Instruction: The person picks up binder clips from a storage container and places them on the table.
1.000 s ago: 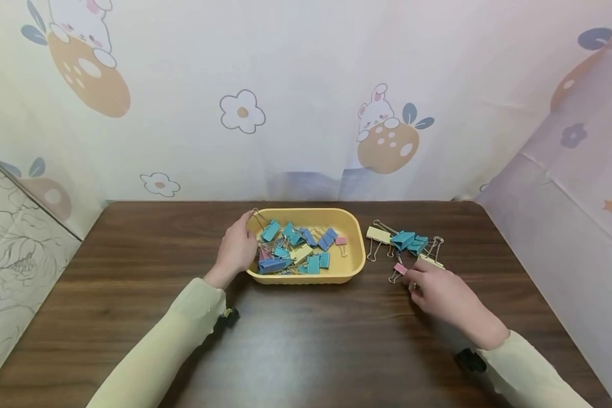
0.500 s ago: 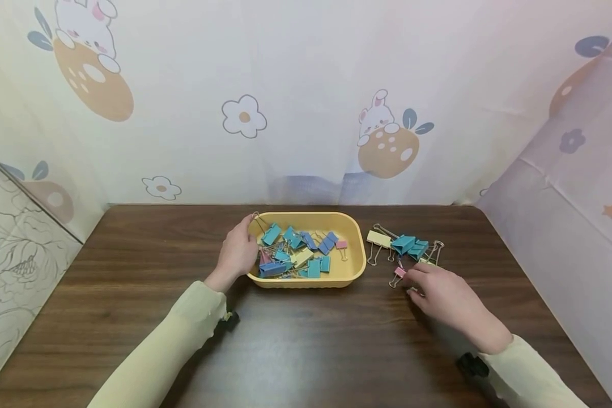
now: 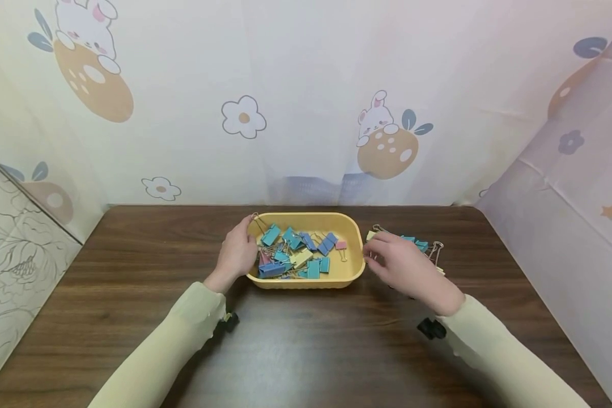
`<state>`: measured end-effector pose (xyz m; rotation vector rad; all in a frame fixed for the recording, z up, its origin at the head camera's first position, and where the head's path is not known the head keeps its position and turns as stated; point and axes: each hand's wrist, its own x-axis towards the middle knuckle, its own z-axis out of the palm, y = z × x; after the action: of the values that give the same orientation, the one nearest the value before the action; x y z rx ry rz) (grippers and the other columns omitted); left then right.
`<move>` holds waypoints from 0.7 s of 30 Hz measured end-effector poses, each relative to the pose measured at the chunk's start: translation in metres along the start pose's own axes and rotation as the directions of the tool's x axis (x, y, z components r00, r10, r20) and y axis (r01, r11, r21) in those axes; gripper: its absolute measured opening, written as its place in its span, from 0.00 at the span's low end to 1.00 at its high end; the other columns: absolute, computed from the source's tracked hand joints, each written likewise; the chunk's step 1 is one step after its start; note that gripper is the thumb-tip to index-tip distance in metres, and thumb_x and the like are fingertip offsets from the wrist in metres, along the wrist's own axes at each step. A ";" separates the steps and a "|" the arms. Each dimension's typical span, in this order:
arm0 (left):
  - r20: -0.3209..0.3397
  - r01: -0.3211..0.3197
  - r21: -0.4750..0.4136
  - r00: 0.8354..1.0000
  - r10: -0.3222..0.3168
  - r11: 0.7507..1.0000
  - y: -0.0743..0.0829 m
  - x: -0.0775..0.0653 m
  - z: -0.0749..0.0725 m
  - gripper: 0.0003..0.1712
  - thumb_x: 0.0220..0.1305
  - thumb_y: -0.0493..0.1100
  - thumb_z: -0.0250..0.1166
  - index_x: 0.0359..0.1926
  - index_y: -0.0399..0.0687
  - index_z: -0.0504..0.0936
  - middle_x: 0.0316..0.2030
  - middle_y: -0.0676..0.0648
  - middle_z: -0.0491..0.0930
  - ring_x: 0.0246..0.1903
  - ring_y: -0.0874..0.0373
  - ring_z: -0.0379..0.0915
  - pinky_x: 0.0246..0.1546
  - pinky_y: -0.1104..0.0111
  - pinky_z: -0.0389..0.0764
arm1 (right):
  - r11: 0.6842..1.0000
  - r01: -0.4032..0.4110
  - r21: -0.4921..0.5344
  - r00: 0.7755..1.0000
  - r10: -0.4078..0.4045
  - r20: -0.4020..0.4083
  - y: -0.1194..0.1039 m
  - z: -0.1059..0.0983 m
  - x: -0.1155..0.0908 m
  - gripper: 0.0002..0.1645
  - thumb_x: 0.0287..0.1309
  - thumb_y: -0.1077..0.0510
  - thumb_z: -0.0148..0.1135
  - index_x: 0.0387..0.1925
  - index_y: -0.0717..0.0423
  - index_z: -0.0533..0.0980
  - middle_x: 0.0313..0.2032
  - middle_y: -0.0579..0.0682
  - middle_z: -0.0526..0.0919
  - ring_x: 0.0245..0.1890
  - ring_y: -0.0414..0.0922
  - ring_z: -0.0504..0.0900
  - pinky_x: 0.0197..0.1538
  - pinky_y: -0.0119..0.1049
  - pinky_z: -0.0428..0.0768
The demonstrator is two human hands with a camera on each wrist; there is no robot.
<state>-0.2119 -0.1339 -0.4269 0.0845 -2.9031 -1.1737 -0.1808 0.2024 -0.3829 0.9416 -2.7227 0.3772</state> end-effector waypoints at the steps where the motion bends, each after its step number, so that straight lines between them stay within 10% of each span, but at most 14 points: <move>1: 0.000 -0.001 -0.002 1.000 0.001 1.000 0.000 0.000 0.000 0.30 0.69 0.40 0.43 0.71 0.50 0.56 0.63 0.43 0.66 0.35 0.51 0.72 0.31 0.61 0.71 | 1.000 0.003 -0.002 1.000 -0.003 0.009 -0.002 0.002 0.007 0.07 0.50 0.59 0.66 0.34 0.52 0.81 0.33 0.43 0.77 0.30 0.38 0.72 0.33 0.34 0.75; 10: 0.003 0.005 -0.019 1.000 -0.005 1.000 -0.001 0.000 -0.002 0.30 0.69 0.40 0.43 0.71 0.52 0.55 0.64 0.43 0.64 0.18 0.53 0.66 0.19 0.63 0.68 | 1.000 0.021 -0.005 0.987 -0.020 0.157 -0.014 0.028 0.060 0.13 0.54 0.57 0.63 0.42 0.55 0.80 0.41 0.49 0.77 0.36 0.42 0.75 0.41 0.39 0.77; 21: 0.006 0.007 -0.020 1.000 -0.007 1.000 -0.001 0.000 -0.001 0.29 0.69 0.41 0.43 0.71 0.51 0.56 0.64 0.43 0.65 0.39 0.49 0.71 0.36 0.60 0.71 | 0.989 0.045 -0.141 0.970 -0.009 0.242 -0.018 0.060 0.077 0.21 0.56 0.47 0.61 0.47 0.55 0.75 0.39 0.49 0.75 0.35 0.44 0.73 0.37 0.39 0.75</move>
<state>-0.2121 -0.1348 -0.4270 0.0911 -2.8977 -1.2065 -0.2366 0.1255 -0.4129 1.0435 -2.9007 0.0597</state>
